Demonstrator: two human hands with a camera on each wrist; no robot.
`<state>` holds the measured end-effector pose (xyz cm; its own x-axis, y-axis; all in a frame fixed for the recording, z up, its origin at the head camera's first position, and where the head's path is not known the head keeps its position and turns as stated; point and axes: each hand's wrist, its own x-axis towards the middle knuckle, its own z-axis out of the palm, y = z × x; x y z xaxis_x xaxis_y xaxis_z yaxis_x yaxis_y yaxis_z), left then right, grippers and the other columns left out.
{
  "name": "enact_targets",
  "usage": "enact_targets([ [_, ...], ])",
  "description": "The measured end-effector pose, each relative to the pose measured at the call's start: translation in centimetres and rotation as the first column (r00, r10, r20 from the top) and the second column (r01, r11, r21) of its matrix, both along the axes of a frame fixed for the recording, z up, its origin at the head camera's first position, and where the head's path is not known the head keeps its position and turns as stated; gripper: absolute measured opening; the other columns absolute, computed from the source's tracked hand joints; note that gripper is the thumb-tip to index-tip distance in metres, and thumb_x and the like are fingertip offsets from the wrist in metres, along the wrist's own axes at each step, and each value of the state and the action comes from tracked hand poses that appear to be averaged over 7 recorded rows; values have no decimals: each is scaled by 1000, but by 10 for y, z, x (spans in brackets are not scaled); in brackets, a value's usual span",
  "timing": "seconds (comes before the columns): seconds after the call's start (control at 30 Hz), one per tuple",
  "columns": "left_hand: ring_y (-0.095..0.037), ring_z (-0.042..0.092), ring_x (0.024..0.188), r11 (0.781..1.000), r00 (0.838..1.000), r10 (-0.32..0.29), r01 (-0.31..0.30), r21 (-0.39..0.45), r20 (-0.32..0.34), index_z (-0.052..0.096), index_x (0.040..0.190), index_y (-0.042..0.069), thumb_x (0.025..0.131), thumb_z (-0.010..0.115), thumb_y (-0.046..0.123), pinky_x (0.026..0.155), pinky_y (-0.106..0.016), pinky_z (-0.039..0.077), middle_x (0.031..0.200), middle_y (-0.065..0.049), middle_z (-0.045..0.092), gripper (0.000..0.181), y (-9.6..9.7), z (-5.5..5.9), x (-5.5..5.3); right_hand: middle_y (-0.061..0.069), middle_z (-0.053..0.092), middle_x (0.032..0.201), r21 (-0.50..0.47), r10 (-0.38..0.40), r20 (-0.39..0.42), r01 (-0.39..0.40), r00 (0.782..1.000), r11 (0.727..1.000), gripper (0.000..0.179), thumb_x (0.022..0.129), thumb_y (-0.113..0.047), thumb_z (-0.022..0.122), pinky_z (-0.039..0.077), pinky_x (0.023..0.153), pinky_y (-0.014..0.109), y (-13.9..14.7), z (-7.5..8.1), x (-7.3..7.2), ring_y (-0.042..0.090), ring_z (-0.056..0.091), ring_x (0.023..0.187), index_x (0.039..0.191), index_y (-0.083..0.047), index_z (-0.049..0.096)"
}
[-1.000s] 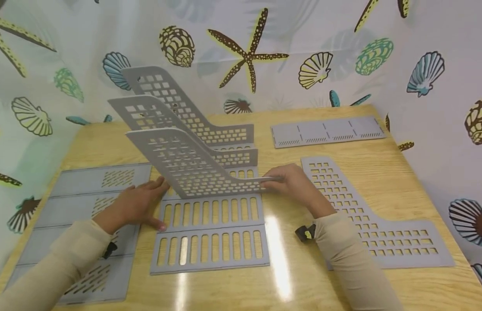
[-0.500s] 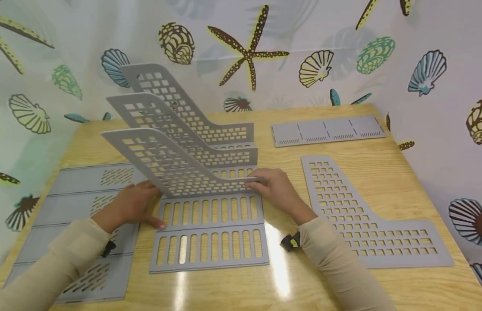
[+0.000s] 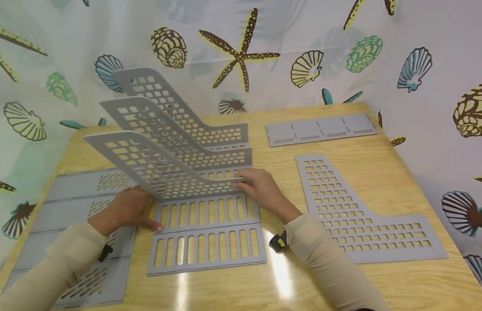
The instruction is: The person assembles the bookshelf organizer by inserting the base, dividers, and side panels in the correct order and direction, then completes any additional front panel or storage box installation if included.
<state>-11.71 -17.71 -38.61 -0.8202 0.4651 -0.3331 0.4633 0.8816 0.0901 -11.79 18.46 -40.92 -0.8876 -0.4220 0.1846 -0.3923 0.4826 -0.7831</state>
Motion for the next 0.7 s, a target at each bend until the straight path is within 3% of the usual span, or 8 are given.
enact_targets([
  [0.2, -46, 54, 127, 999, 998, -24, 27, 39, -63, 52, 142, 1, 58, 87, 65, 96, -60, 49, 138, -23, 60, 111, -7, -4, -1, 1, 70, 91, -34, 10, 8, -10, 1000, 999, 4, 95, -14, 67, 49, 69, 28, -5, -3, 1, 15, 62, 75, 94, -13, 71],
  [0.33, -49, 53, 125, 995, 994, -49, 57, 87, -93, 44, 147, 2, 55, 91, 62, 94, -60, 51, 141, -25, 57, 119, -13, -8, -3, 6, 69, 98, -103, 74, 80, -66, 994, 992, 6, 97, -14, 64, 54, 78, 31, -8, -2, 0, 21, 67, 89, 98, -8, 67],
  [0.43, -50, 49, 130, 994, 996, -45, 52, 100, -74, 39, 151, 4, 56, 90, 62, 95, -63, 48, 147, -26, 51, 123, -14, -11, -4, 16, 65, 118, -198, 152, 170, -118, 974, 973, 24, 102, -22, 57, 53, 97, 43, -5, 1, -1, 30, 64, 114, 116, -3, 62],
  [0.57, -50, 42, 136, 996, 1000, -9, 10, 84, -18, 39, 152, 6, 61, 86, 65, 100, -70, 42, 150, -25, 47, 118, -12, -15, -1, 24, 46, 145, -253, 234, 285, -162, 929, 954, 55, 110, -42, 30, 35, 115, 57, 12, 10, -6, 37, 45, 136, 145, -2, 41],
  [0.63, -50, 41, 138, 998, 1000, 7, -7, 69, 4, 40, 152, 8, 64, 83, 67, 101, -72, 39, 151, -25, 45, 114, -11, -15, 0, 23, 41, 150, -180, 212, 321, -160, 923, 971, 58, 110, -46, 25, 31, 116, 60, 29, 19, -8, 38, 41, 139, 150, -5, 36],
  [0.7, -50, 39, 139, 998, 1000, 16, -17, 63, 15, 42, 151, 8, 66, 81, 68, 102, -74, 36, 152, -25, 43, 111, -9, -13, 1, 21, 42, 152, -6, 134, 332, -140, 934, 990, 57, 109, -44, 33, 33, 115, 61, 54, 32, -7, 39, 41, 140, 151, -6, 37],
])
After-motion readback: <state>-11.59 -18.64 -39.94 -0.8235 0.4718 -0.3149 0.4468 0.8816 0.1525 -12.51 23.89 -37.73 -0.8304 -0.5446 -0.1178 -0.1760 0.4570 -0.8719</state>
